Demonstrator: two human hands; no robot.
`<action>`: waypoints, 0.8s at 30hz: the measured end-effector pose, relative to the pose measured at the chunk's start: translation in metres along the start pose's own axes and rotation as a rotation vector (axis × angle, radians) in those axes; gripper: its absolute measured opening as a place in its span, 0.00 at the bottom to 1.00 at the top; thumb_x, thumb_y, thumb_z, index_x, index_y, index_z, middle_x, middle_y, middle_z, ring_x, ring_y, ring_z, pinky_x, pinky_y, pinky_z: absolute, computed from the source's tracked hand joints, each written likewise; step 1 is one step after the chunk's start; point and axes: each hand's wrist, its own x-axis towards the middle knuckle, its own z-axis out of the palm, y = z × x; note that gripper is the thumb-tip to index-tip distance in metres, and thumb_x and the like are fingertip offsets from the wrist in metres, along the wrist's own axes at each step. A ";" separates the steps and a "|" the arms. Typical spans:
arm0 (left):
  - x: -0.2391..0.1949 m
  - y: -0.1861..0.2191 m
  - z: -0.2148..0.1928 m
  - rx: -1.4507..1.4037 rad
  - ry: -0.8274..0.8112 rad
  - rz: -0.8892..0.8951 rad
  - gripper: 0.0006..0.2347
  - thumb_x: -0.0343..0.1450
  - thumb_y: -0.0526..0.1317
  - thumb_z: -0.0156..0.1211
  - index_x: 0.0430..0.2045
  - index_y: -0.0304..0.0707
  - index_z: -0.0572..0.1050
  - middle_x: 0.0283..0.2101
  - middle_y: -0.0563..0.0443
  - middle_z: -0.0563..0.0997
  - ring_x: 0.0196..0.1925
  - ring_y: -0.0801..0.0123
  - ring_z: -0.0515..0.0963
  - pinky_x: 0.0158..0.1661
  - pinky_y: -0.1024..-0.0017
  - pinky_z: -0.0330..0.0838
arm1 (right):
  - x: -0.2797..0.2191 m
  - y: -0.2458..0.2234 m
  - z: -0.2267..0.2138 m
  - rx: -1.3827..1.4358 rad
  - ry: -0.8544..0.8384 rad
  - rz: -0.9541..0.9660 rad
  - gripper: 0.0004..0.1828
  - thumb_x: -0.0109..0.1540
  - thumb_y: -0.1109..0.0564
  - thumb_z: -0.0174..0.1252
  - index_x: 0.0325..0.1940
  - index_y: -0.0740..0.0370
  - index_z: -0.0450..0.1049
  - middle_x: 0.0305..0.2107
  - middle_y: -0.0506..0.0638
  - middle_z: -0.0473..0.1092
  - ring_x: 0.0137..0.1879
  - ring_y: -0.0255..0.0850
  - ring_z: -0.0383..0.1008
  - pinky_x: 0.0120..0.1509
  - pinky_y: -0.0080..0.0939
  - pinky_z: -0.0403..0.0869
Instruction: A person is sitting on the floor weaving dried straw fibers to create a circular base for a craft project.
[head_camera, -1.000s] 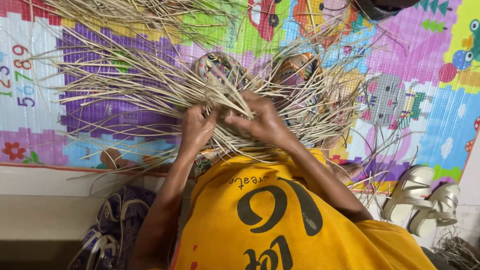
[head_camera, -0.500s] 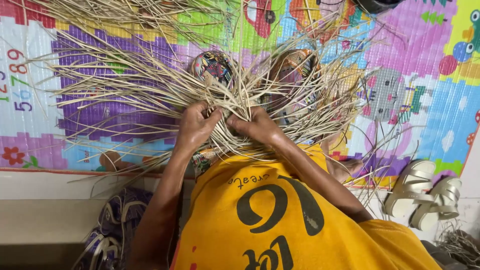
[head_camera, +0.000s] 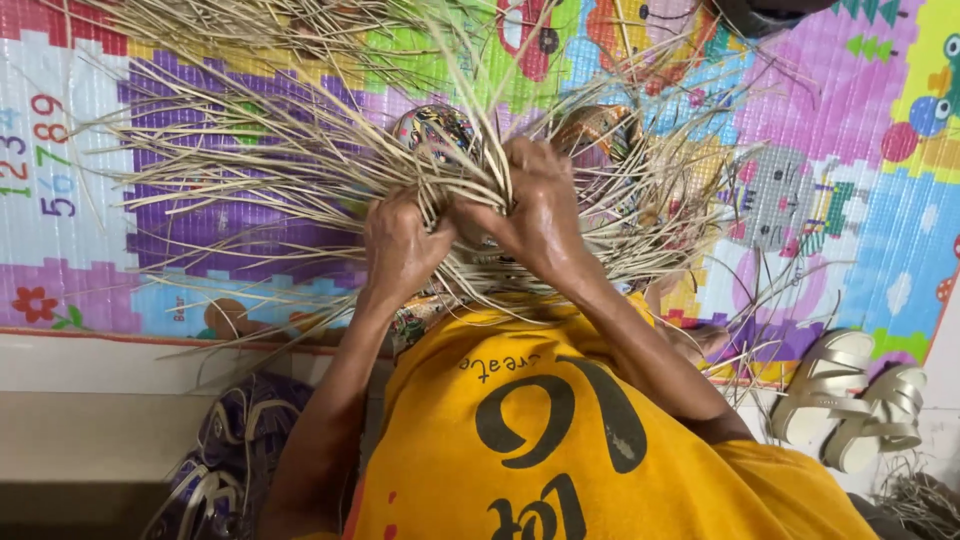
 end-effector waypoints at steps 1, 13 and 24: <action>0.002 -0.001 -0.001 -0.109 0.002 -0.067 0.08 0.67 0.37 0.68 0.17 0.37 0.78 0.20 0.44 0.76 0.25 0.56 0.75 0.30 0.61 0.65 | 0.002 0.011 -0.001 -0.175 -0.044 -0.055 0.19 0.61 0.48 0.70 0.32 0.68 0.77 0.36 0.67 0.74 0.46 0.57 0.75 0.60 0.57 0.70; 0.001 -0.020 0.022 -0.220 -0.137 -0.155 0.08 0.71 0.35 0.65 0.28 0.25 0.78 0.21 0.37 0.75 0.18 0.54 0.73 0.21 0.60 0.65 | -0.016 0.046 -0.020 0.177 -0.158 0.286 0.08 0.61 0.63 0.59 0.42 0.69 0.71 0.38 0.65 0.74 0.29 0.47 0.72 0.29 0.42 0.73; 0.020 -0.018 0.028 -0.114 0.034 0.013 0.10 0.66 0.29 0.71 0.24 0.32 0.71 0.24 0.47 0.76 0.20 0.67 0.69 0.24 0.68 0.68 | -0.039 -0.096 -0.046 0.045 -0.208 -0.373 0.24 0.63 0.48 0.62 0.54 0.69 0.74 0.48 0.61 0.75 0.48 0.50 0.79 0.55 0.48 0.79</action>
